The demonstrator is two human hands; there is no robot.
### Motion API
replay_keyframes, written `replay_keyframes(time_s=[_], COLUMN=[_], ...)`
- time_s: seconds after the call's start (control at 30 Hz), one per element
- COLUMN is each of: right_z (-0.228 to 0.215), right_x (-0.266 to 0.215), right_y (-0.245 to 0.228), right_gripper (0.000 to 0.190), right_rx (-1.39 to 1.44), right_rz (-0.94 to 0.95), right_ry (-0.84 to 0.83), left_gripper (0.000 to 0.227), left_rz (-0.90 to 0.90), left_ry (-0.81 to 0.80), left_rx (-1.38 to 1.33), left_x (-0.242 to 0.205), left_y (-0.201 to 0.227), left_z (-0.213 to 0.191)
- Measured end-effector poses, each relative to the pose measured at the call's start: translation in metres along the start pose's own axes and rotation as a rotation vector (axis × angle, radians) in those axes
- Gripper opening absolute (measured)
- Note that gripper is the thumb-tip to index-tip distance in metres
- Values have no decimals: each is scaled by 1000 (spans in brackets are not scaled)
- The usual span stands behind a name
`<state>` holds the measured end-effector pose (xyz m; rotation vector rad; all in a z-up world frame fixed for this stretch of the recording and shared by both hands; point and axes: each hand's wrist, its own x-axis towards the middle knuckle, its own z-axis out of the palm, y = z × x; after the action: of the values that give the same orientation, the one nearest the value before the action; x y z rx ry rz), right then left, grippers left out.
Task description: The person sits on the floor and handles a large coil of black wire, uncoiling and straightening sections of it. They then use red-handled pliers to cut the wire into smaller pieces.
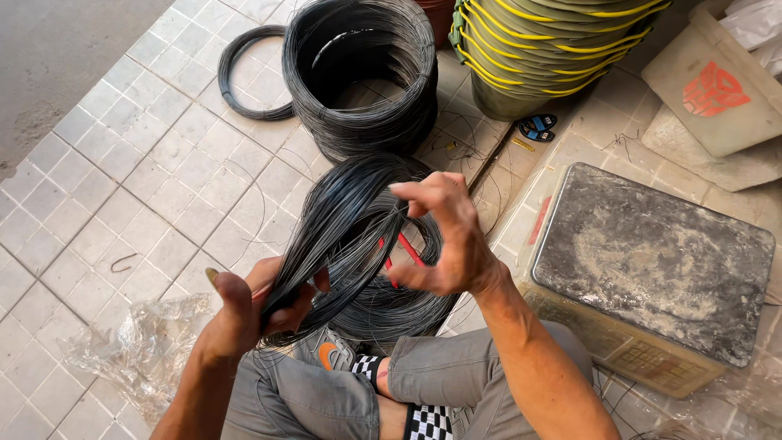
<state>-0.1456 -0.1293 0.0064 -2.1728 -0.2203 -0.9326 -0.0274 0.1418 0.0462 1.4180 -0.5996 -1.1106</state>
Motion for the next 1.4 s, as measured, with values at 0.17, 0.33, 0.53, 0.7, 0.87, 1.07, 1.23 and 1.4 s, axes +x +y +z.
replay_keyframes(time_s=[0.17, 0.33, 0.53, 0.7, 0.87, 1.07, 1.23, 1.4], right_z=[17, 4, -13, -11, -2, 8, 7, 2], right_x=[-1, 5, -6, -7, -13, -29, -24, -13], right_y=[17, 45, 70, 64, 70, 86, 73, 59], right_gripper=[94, 101, 49, 22, 22, 21, 16, 17], right_rx=[-397, -381, -286, -108, -191, -315, -374, -342], right_rz=[59, 199, 212, 393, 328, 354, 380, 439], right_ry=[0, -116, -307, -257, -190, -156, -143, -117], left_gripper=[125, 129, 62, 27, 29, 94, 145, 158], left_rz=[34, -35, -36, 63, -138, -110, -106, 8], left_ry=[-209, -411, -362, -141, -96, -127, -246, -339], left_rx=[29, 313, 571, 496, 539, 746, 818, 514], left_x=[7, 13, 9, 24, 44, 56, 68, 79], left_y=[5, 18, 24, 5, 5, 46, 66, 61], left_z=[-2, -11, -13, -34, -52, -32, -29, -54])
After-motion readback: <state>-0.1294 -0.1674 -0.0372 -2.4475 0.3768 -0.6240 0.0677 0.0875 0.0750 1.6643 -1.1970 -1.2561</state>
